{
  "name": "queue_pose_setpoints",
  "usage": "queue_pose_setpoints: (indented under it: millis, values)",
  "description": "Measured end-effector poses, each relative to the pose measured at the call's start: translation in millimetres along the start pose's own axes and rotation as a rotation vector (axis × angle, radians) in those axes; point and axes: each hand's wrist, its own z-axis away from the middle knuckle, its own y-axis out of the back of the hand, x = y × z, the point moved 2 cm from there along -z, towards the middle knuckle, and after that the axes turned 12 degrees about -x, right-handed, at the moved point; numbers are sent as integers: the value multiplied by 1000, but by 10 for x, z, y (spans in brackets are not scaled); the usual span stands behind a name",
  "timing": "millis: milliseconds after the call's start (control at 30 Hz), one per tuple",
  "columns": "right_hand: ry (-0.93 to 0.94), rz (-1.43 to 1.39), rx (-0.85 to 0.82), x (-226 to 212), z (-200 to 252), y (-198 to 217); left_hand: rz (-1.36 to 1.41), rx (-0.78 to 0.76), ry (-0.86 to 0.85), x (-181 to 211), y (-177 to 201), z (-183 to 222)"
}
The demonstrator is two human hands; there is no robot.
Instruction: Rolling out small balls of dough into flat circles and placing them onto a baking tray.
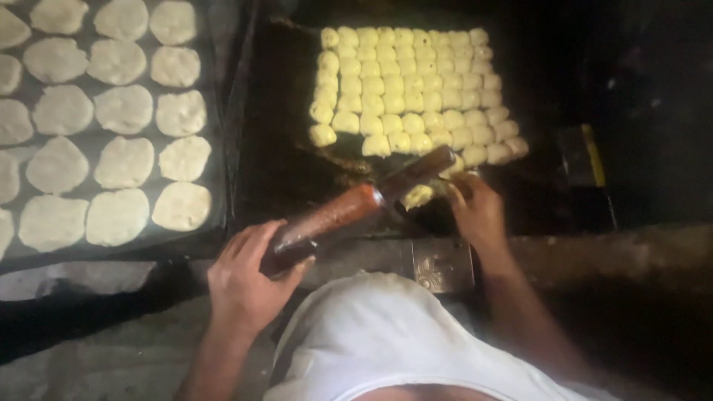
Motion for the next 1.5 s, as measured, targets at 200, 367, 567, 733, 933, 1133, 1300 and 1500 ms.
queue_pose_setpoints:
  millis: [200, 367, 567, 733, 933, 1133, 1300, 1500]
  values:
    - [-244, -124, -173, -943, 58, -249, 60, 20, 15, -20, -34, -25]
    - [-518, -89, -253, -1097, -26, -380, 158, 21, 96, -85, -70, -48]
    - [64, 434, -133, -765, 14, -381, 143, -57, 244, -325, -424, -79]
    - [-21, 493, -217, -838, 268, -419, 15, -20, 202, -497, -734, -216]
    - [426, 611, -243, -569, 324, -200, -91, -240, 214, -490, -959, -479]
    - [445, 448, 229, -115, -75, 138, -254, -493, -208, -443, -1324, -909]
    - [384, 304, 273, 171, -490, 141, -255, -626, 67, -428, -1354, -1390]
    - [227, 453, 101, 405, 252, -86, -361, -590, -225, -405, -1321, -764]
